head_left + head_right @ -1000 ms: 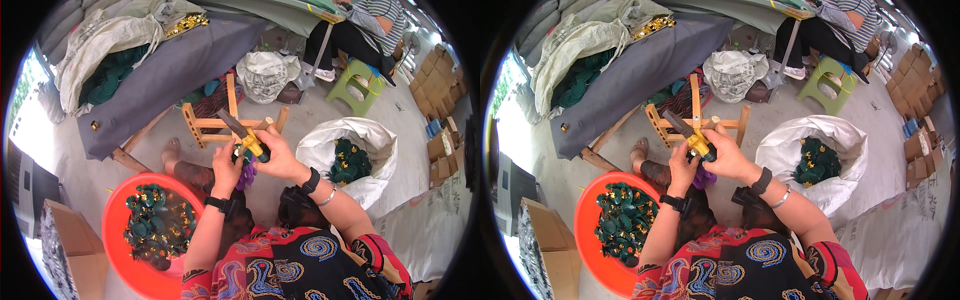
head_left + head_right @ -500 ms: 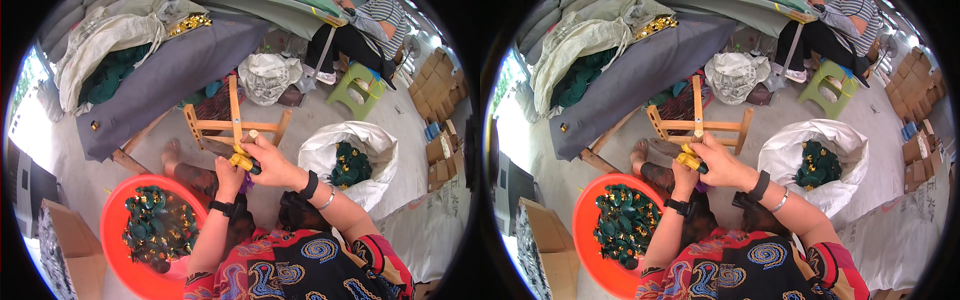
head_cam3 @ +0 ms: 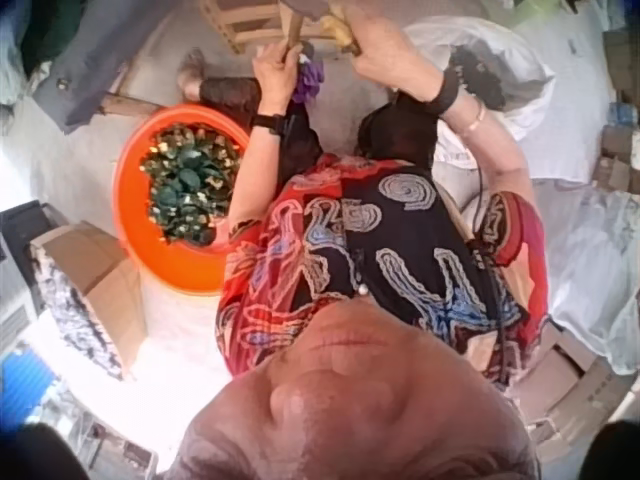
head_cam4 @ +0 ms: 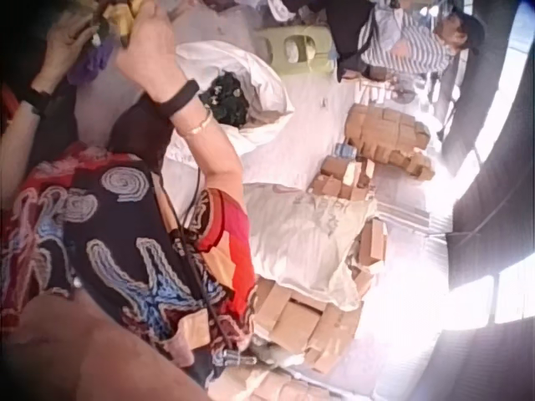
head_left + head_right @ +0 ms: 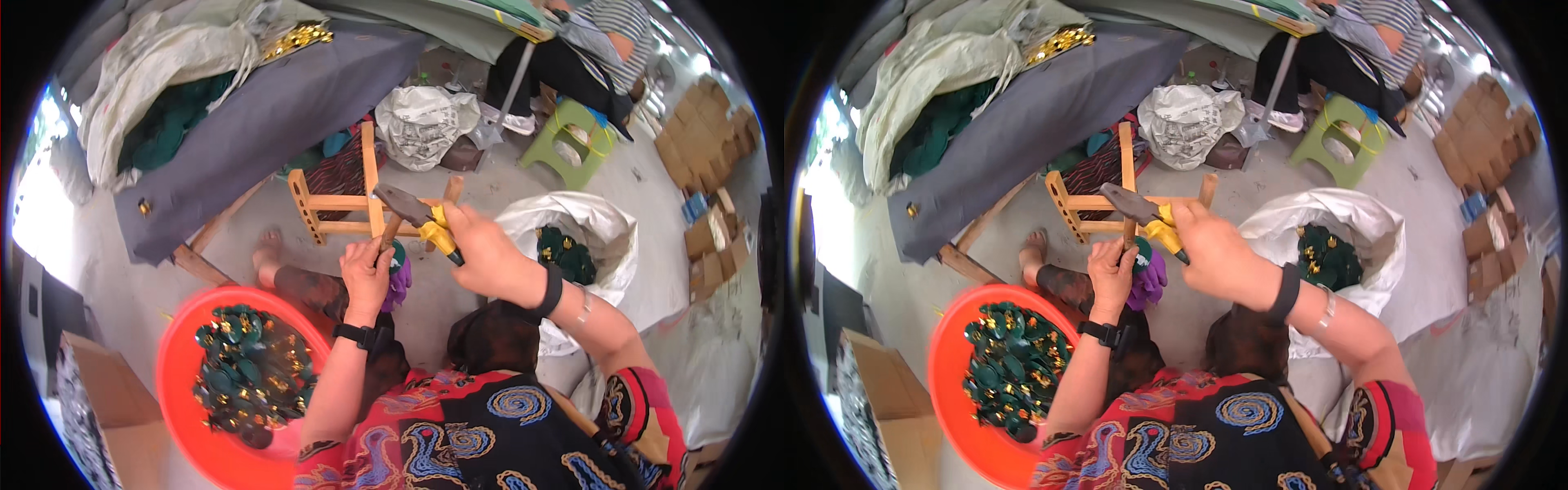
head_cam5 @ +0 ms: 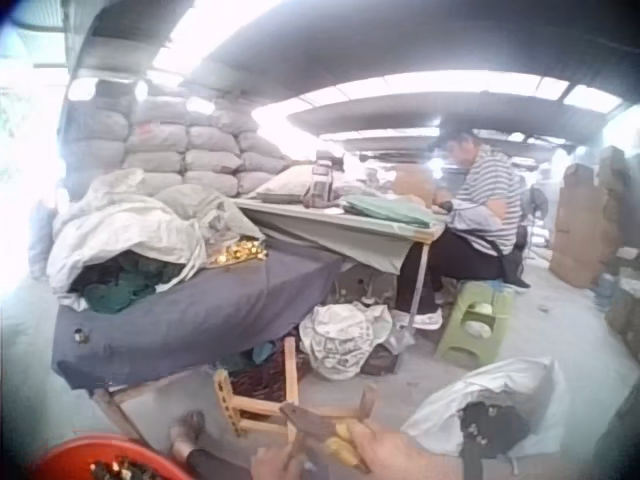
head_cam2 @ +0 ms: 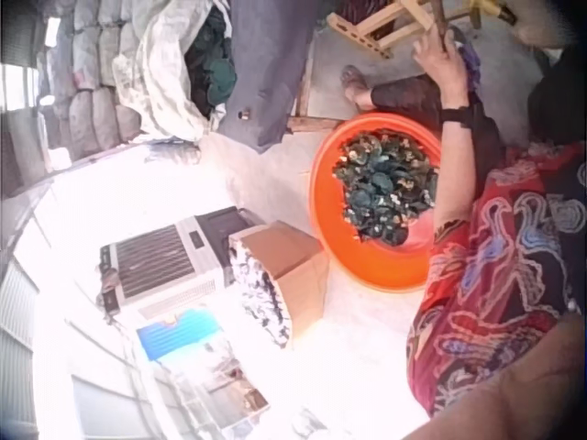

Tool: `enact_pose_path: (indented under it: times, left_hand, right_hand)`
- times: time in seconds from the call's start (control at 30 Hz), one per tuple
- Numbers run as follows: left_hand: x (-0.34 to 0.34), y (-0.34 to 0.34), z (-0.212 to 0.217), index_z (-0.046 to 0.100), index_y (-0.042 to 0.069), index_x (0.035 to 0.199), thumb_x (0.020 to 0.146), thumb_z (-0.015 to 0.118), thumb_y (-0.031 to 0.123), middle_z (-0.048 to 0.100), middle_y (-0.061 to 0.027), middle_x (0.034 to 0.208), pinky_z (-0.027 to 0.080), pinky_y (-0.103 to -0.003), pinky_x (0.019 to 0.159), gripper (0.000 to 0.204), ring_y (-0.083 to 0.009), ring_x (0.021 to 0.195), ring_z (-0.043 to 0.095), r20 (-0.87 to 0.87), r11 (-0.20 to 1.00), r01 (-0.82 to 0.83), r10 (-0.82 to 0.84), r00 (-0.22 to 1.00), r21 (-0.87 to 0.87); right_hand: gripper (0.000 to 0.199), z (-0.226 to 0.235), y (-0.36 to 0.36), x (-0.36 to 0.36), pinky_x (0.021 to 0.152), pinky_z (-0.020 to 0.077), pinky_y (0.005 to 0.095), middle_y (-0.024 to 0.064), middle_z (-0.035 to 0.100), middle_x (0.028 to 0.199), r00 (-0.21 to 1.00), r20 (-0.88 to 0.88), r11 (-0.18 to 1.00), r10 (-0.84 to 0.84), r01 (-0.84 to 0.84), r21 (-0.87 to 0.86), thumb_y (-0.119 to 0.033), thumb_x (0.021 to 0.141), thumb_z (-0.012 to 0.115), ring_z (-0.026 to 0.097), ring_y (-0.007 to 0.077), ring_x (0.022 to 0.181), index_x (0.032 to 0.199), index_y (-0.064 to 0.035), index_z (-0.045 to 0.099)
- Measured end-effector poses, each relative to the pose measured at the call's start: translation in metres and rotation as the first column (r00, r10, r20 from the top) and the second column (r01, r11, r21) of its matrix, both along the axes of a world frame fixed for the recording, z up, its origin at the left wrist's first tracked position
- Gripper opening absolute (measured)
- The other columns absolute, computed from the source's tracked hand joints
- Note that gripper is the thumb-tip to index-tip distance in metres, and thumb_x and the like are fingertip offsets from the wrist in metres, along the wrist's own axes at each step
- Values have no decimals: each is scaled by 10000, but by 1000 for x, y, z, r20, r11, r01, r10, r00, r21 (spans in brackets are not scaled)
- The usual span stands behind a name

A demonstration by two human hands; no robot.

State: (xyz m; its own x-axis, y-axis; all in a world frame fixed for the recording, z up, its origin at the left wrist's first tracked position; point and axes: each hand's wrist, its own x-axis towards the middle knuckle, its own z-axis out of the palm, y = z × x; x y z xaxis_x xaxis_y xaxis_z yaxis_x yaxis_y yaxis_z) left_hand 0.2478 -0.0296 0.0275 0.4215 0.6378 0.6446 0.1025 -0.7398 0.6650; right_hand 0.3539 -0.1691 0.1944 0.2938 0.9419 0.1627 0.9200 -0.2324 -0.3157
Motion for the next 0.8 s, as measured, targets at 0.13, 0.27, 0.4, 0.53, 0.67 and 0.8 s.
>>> enact_pose_path:
  times: [0.13,0.27,0.4,0.53,0.67,0.8]
  left_hand:
    - [-14,-8,-6,660,99,938,741,690,136,622,-52,824,382,-364,738,203,-250,847,550,-97,995,54,-62,993,-85]
    - [-3,-5,-2,642,84,863,729,680,119,614,-70,791,397,-377,697,144,-284,788,544,-45,998,56,-56,997,-3]
    - [-13,-6,0,583,49,875,694,602,29,586,-141,825,433,-424,715,183,-344,816,546,-155,995,85,-92,984,-54]
    - [-20,3,2,626,1,989,751,655,44,646,-140,899,481,-337,740,244,-246,787,606,-86,985,-61,47,995,-162]
    - [-13,-30,71,592,-50,1084,819,618,8,648,-89,972,490,-242,713,273,-118,808,600,189,910,132,-61,980,-394]
    - [52,-78,143,483,-27,1272,863,583,58,560,-118,1193,468,-295,860,429,-146,1032,551,157,774,585,-564,811,-243]
  right_hand:
    - [595,2,-10,-8,893,440,349,233,527,1155,961,-262,996,-84,91,15,-11,564,623,540,371,1056,1141,13,485]
    - [591,-31,15,-5,988,367,385,300,407,1303,948,-251,927,195,-95,362,-141,539,686,415,402,1224,1095,6,548]
    - [591,-79,46,-10,876,429,366,178,498,1047,786,-527,890,324,-65,451,-113,524,685,515,329,998,1081,35,555]
    - [544,-63,48,5,816,440,380,203,503,978,886,-450,800,113,188,570,-79,516,686,522,346,935,1017,48,518]
    - [489,-82,30,54,781,455,387,214,527,948,811,-572,723,-121,467,509,-76,537,687,533,365,883,986,35,525]
    - [239,-122,22,69,747,462,412,190,606,960,882,-471,818,-27,290,497,-145,675,672,580,350,888,887,-62,604]
